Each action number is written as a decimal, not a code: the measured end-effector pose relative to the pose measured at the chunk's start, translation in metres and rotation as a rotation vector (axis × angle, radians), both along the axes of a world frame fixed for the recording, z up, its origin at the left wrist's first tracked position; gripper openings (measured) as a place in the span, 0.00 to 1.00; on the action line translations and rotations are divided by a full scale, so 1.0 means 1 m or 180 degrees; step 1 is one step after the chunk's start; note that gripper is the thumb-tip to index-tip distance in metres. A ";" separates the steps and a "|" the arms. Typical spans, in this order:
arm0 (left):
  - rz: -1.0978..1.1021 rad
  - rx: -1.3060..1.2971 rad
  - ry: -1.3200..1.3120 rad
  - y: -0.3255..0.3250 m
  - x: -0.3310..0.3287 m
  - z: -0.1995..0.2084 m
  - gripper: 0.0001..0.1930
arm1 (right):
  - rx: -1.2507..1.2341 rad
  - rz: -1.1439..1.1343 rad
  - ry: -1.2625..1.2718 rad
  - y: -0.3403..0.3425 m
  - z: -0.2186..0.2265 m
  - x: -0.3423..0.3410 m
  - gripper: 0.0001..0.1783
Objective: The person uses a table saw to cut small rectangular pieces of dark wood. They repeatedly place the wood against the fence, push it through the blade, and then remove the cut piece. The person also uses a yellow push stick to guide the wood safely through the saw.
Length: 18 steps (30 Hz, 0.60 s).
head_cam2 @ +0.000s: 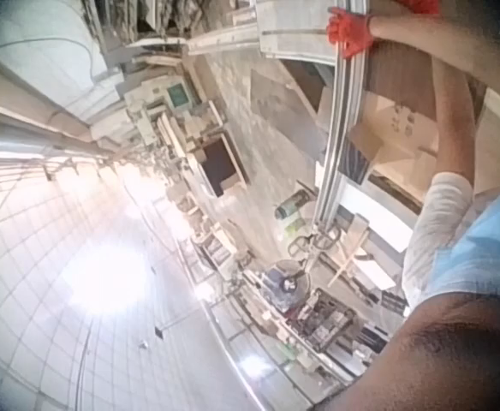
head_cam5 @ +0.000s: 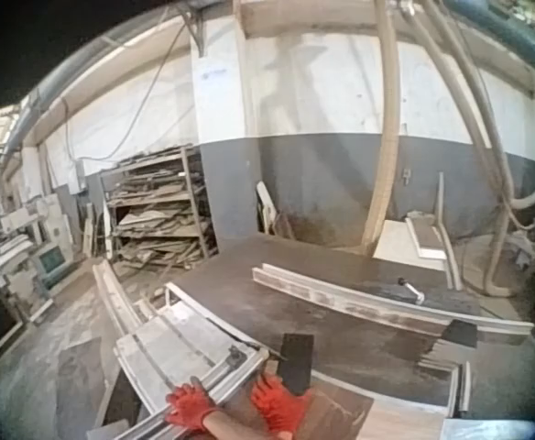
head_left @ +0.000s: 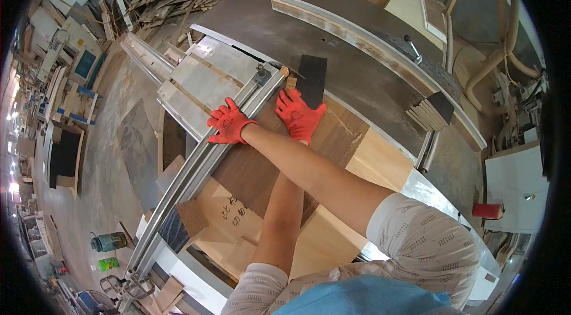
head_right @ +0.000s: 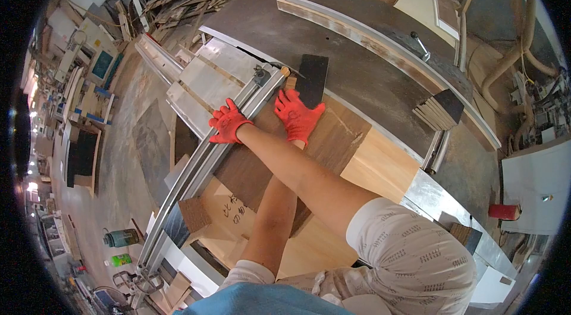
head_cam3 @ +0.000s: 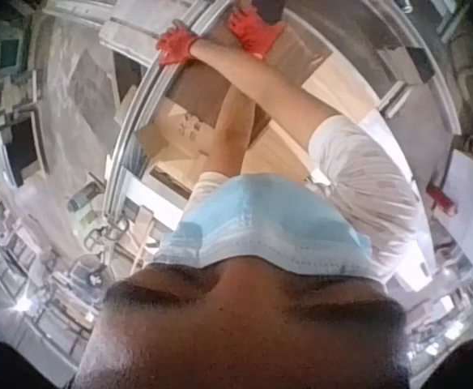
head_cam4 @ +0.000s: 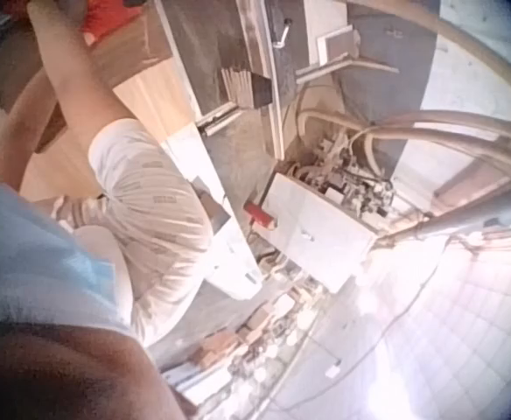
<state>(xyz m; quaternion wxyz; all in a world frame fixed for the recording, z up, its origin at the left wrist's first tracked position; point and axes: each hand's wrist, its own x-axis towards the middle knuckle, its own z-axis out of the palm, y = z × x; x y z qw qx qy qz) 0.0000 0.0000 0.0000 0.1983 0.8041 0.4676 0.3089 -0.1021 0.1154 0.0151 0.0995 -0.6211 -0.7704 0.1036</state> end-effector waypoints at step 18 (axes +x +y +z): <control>0.0064 0.0158 -0.0014 -0.003 -0.007 -0.002 0.48 | 0.0075 0.0001 0.0021 -0.005 -0.004 -0.006 0.40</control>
